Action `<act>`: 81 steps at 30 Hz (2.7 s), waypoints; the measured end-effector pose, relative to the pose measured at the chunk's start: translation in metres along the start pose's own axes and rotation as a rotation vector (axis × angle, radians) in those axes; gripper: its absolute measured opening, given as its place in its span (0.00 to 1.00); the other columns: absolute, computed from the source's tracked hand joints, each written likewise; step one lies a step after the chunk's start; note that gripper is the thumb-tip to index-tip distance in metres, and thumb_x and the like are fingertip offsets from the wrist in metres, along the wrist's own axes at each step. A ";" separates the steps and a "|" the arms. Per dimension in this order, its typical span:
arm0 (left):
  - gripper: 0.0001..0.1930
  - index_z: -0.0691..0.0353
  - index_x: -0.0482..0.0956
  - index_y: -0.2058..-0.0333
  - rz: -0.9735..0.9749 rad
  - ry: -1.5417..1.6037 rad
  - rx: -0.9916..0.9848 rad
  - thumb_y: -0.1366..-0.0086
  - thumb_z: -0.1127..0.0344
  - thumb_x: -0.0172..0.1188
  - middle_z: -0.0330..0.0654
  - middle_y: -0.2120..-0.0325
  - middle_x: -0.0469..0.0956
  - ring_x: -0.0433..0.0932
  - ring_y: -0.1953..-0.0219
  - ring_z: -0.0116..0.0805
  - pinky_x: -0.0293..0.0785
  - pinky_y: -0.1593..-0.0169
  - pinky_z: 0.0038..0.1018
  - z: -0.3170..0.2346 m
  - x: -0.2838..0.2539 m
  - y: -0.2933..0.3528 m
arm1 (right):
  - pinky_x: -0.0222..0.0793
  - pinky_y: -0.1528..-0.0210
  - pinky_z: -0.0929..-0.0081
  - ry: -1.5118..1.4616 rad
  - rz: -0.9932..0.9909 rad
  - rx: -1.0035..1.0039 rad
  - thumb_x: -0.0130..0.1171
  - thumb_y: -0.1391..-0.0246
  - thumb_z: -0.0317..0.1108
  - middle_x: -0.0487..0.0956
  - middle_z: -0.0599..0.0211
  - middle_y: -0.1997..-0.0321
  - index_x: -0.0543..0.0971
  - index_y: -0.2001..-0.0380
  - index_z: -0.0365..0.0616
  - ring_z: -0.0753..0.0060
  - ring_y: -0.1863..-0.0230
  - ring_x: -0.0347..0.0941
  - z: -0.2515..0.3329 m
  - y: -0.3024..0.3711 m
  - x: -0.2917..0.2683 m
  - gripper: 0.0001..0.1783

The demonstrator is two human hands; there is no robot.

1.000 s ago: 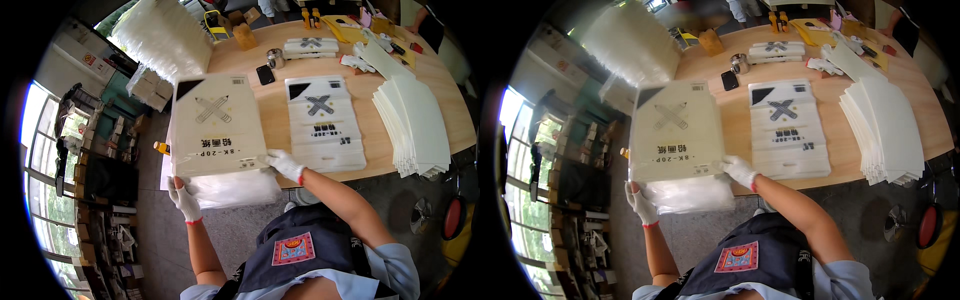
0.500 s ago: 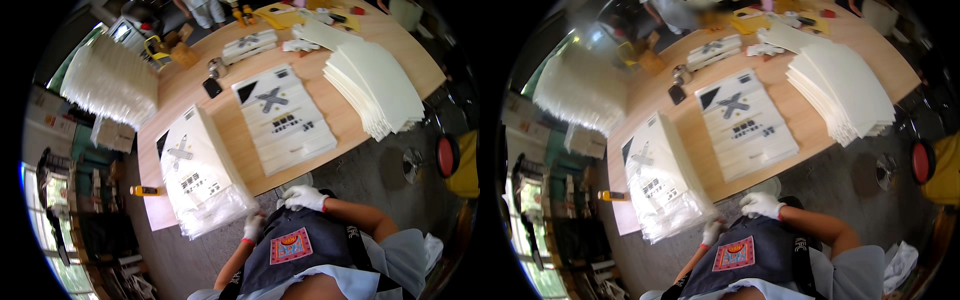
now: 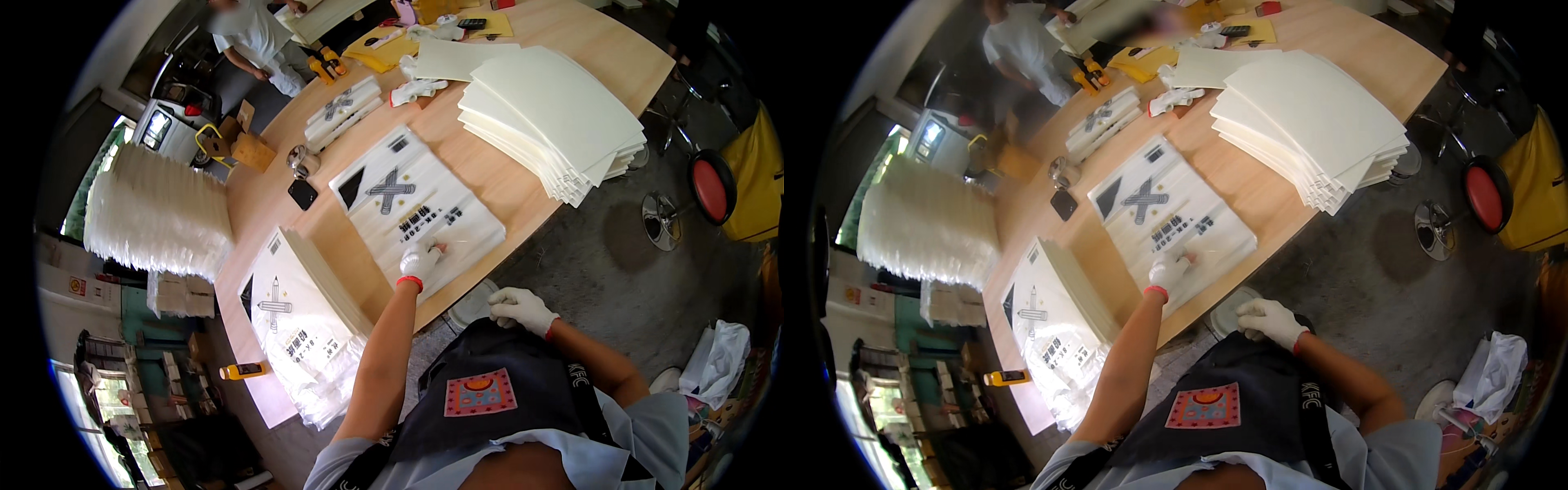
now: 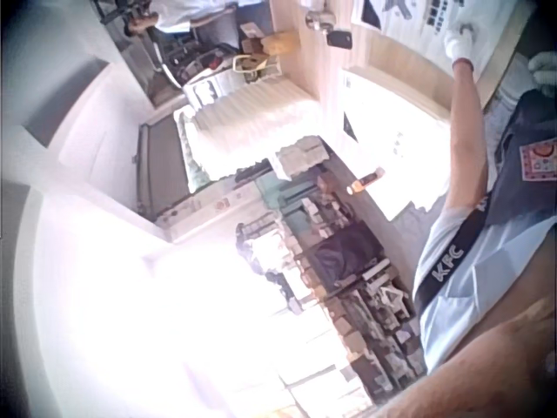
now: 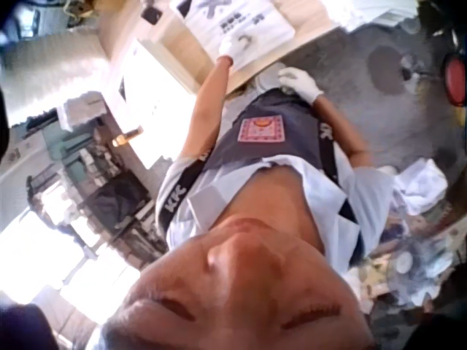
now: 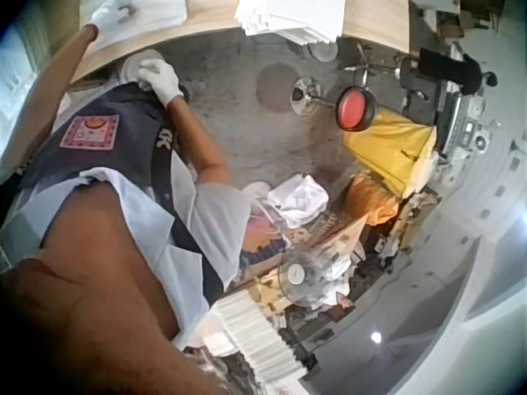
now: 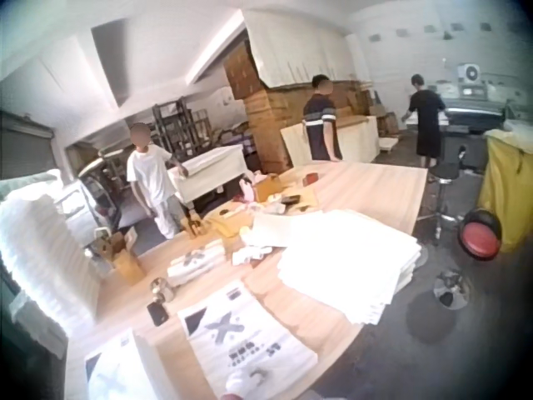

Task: The person packs stacks of white paper into clear plastic bags on a wooden table. They repeatedly pick up a stack of paper, place it into a bag, and seal the bag before moving it to a pile of finished packages. The process is repetitive and involves handling multiple stacks of paper throughout the clip.

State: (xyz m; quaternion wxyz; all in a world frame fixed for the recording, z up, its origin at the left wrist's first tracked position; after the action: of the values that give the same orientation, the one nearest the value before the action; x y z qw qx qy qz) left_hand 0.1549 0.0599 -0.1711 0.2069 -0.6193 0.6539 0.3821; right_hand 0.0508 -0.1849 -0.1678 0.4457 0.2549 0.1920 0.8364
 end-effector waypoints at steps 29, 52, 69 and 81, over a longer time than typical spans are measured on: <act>0.16 0.56 0.76 0.64 -0.234 0.048 1.065 0.54 0.78 0.57 0.45 0.78 0.75 0.77 0.76 0.45 0.73 0.71 0.35 -0.203 -0.031 0.124 | 0.69 0.58 0.63 -0.033 0.096 -0.652 0.52 0.47 0.45 0.78 0.59 0.59 0.76 0.59 0.45 0.60 0.57 0.74 0.124 0.010 0.023 0.18; 0.22 0.67 0.63 0.44 0.453 1.223 0.061 0.37 0.71 0.45 0.47 0.51 0.72 0.75 0.57 0.34 0.73 0.54 0.25 -0.212 0.036 -0.027 | 0.69 0.67 0.63 1.880 -0.711 -0.992 0.52 0.50 0.46 0.75 0.68 0.74 0.73 0.75 0.48 0.61 0.69 0.73 0.218 0.056 -0.099 0.13; 0.40 0.64 0.48 0.36 0.090 -0.299 0.606 0.43 0.65 0.59 0.52 0.35 0.48 0.71 0.51 0.41 0.73 0.57 0.29 -0.222 0.023 0.080 | 0.69 0.61 0.71 0.228 -0.665 -0.544 0.57 0.46 0.47 0.80 0.59 0.64 0.76 0.56 0.39 0.70 0.64 0.77 0.111 0.021 -0.083 0.22; 0.28 0.59 0.58 0.37 0.147 0.922 0.456 0.37 0.68 0.49 0.46 0.38 0.59 0.68 0.44 0.32 0.66 0.45 0.25 -0.162 -0.145 0.085 | 0.72 0.72 0.65 1.779 -0.314 -0.855 0.52 0.48 0.44 0.78 0.60 0.69 0.77 0.71 0.47 0.58 0.72 0.76 0.175 0.054 -0.011 0.13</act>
State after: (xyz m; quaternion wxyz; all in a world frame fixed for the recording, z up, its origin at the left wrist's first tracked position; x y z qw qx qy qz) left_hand 0.1272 0.0270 0.0582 -0.0003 -0.6149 0.7856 -0.0693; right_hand 0.1259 -0.2064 -0.0020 0.2998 -0.6740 0.1703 0.6533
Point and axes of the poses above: each hand's wrist, its own y-axis away from the middle knuckle, its own x-axis out of the palm, z = x × y, the point moved 5 cm from there along -y, towards the middle knuckle
